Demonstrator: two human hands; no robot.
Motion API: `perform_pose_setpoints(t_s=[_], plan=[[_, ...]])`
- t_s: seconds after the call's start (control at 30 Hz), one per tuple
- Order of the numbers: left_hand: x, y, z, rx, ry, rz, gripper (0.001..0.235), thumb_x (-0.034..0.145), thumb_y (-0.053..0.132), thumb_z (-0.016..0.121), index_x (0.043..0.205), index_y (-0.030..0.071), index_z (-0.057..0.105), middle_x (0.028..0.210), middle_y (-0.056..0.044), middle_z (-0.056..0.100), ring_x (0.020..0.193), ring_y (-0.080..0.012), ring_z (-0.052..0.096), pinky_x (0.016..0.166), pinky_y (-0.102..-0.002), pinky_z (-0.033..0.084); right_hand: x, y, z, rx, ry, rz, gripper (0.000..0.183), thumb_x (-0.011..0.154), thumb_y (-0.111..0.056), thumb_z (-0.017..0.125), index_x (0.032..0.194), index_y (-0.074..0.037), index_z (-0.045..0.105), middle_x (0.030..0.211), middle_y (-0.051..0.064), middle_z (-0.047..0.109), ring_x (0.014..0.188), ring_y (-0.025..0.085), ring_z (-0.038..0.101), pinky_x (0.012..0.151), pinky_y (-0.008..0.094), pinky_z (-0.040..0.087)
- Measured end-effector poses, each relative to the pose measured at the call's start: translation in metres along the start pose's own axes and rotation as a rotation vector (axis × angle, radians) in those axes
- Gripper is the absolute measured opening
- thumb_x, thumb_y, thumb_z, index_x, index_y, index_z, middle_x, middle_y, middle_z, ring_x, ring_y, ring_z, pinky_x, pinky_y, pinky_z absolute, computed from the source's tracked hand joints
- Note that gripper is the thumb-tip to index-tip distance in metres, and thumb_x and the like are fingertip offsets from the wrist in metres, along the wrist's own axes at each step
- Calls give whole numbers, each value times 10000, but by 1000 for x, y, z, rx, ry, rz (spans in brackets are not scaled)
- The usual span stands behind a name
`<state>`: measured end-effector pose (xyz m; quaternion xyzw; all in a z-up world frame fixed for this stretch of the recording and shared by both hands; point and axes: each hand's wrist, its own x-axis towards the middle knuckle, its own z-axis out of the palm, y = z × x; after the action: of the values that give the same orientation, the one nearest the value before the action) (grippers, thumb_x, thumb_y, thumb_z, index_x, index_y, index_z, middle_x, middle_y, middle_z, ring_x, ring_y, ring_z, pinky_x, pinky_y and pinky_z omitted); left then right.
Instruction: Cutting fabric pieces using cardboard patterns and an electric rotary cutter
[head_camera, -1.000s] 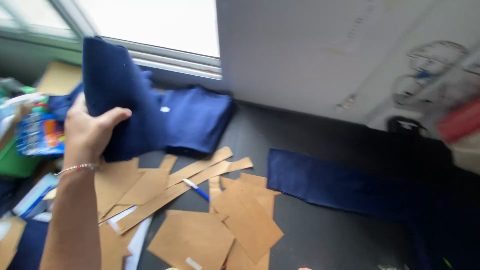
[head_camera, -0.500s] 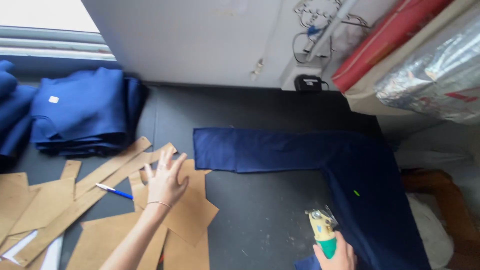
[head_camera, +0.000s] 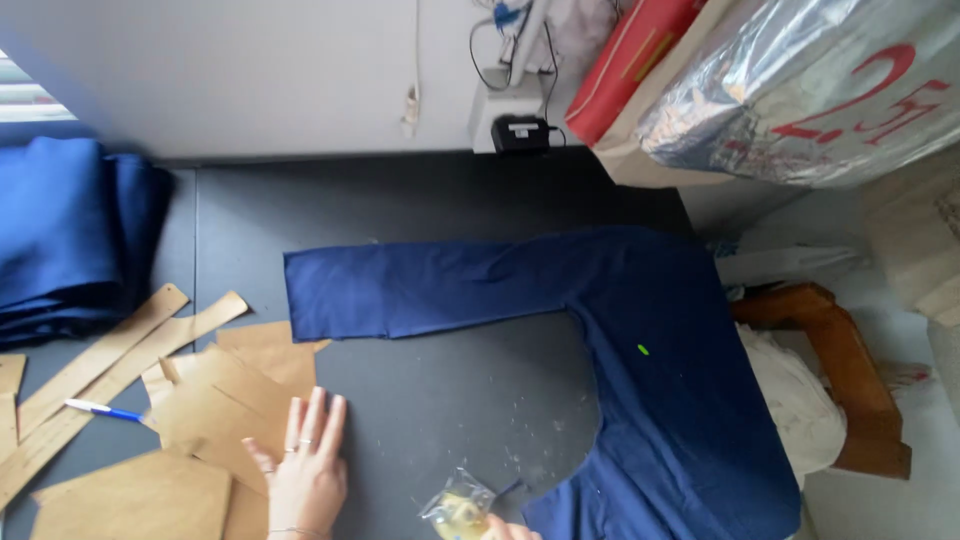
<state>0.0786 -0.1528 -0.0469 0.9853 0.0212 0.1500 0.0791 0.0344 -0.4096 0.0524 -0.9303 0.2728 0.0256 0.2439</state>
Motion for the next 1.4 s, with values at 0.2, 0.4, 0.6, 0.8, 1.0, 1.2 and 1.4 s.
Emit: perform_pose_setpoints(t_s=[0.2,0.4,0.6,0.8,1.0,1.2,1.4], plan=[[-10,-39,0,65,-104,-137,826,576,48,447,1341,278,234,1436,47,201,1299,-174,229,883,-751,76,39,-26,-8,175,-275,63,134,495,-190,698,606,-115,695,722,-2,646,686,126,626,676,211,465],[63,-51,-7,-276,-78,-248,642,542,-20,476,1146,197,504,1332,-37,406,1230,-263,361,986,-396,312,215,76,1,-208,141,-604,232,831,-126,395,968,-68,573,948,81,584,922,254,490,842,346,385],[193,-81,37,-597,201,-258,159,838,69,469,930,60,599,928,-86,592,939,-226,521,878,-315,370,294,116,33,-444,215,-558,312,719,-164,601,1026,-206,638,972,-4,566,850,235,580,793,354,472],[245,-92,61,-270,-288,-529,346,630,514,670,815,233,590,898,-61,523,878,-280,497,715,-404,417,282,100,29,-561,379,-668,177,751,-128,589,907,-187,648,874,-12,580,748,208,578,739,300,489],[239,-99,62,-196,-312,-620,238,761,411,586,787,175,568,888,-75,584,854,-305,538,682,-420,407,289,57,21,-134,307,-432,217,804,-46,485,929,-148,631,760,15,605,781,209,574,731,333,433],[233,-118,79,-284,-286,-546,212,746,387,656,810,198,587,828,-81,600,842,-310,585,732,-426,446,352,-25,38,213,-73,-153,192,777,-194,432,839,-168,611,852,83,577,923,260,527,842,352,376],[234,-103,59,-400,-221,-544,193,771,331,650,801,156,574,791,-68,561,806,-272,573,736,-374,433,432,-56,63,-173,-121,-351,281,742,-163,505,1021,-174,534,985,138,585,996,313,524,887,409,384]])
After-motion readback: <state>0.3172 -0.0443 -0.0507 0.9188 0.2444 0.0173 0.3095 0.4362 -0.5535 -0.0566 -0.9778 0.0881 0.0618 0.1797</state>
